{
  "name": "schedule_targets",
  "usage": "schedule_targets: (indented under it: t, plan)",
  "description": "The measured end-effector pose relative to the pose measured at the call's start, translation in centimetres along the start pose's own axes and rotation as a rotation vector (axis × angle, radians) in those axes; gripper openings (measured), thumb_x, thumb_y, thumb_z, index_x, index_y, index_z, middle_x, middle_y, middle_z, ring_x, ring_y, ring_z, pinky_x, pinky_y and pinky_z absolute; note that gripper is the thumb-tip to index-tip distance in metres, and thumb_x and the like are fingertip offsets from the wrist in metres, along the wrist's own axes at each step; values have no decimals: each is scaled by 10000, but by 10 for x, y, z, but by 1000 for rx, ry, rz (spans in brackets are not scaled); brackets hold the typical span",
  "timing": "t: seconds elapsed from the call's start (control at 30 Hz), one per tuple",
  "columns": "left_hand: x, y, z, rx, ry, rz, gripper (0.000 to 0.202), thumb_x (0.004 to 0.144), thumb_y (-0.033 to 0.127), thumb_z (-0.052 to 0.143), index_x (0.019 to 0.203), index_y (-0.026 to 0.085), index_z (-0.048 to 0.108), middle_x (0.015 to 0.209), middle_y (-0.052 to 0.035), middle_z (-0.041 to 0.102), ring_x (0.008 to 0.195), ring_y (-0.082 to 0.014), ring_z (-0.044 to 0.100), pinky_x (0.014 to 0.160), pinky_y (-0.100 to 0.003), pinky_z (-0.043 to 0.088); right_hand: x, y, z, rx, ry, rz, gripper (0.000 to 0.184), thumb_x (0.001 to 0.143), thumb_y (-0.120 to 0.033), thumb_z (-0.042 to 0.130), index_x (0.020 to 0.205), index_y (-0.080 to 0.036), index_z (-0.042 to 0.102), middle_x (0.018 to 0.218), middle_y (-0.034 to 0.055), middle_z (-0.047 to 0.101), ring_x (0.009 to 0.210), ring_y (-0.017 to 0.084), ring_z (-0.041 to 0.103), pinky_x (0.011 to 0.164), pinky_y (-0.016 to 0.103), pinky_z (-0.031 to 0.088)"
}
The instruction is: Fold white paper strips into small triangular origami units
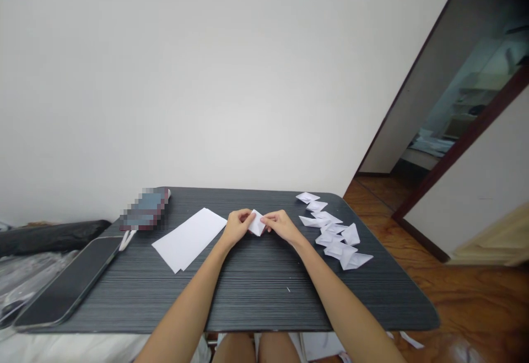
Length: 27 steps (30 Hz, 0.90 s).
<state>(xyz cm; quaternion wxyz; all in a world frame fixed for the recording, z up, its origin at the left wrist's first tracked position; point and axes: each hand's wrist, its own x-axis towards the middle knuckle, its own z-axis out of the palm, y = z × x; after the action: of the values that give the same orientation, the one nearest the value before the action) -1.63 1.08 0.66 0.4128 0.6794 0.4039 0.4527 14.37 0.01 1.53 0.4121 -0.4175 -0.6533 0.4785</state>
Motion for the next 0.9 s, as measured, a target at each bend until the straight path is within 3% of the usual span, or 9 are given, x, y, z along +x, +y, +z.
schedule_targets:
  t: [0.17,0.63,0.77,0.9]
  plan:
    - [2,-1,1,-76,-10,2,333,727,383,490,796,82,614,604,-35,586,459,-94,483,371,-183,369,0,-1,-5,42,-7,-3,316,709,-383,505,622,-103,621,552,40,617,472,94,510,473,206,355]
    - [5,-2,0,-79,-12,-75,343,692,397,527,771,82,635,556,-24,587,432,-88,467,361,-179,339,-1,-2,-10,-168,26,-81,293,731,-330,484,608,-100,617,463,14,562,430,87,487,465,195,350]
    - [3,0,2,0,57,-20,322,709,394,502,673,97,621,531,-16,575,437,-84,464,378,-173,328,-4,-4,-5,-216,43,-105,295,732,-347,487,612,-111,617,460,5,548,435,86,483,462,195,349]
    - [1,1,6,33,157,33,332,733,404,464,642,109,588,514,-12,568,436,-94,485,401,-183,352,-4,-5,7,-29,13,-34,292,701,-389,524,746,-110,599,528,17,591,462,105,540,457,199,369]
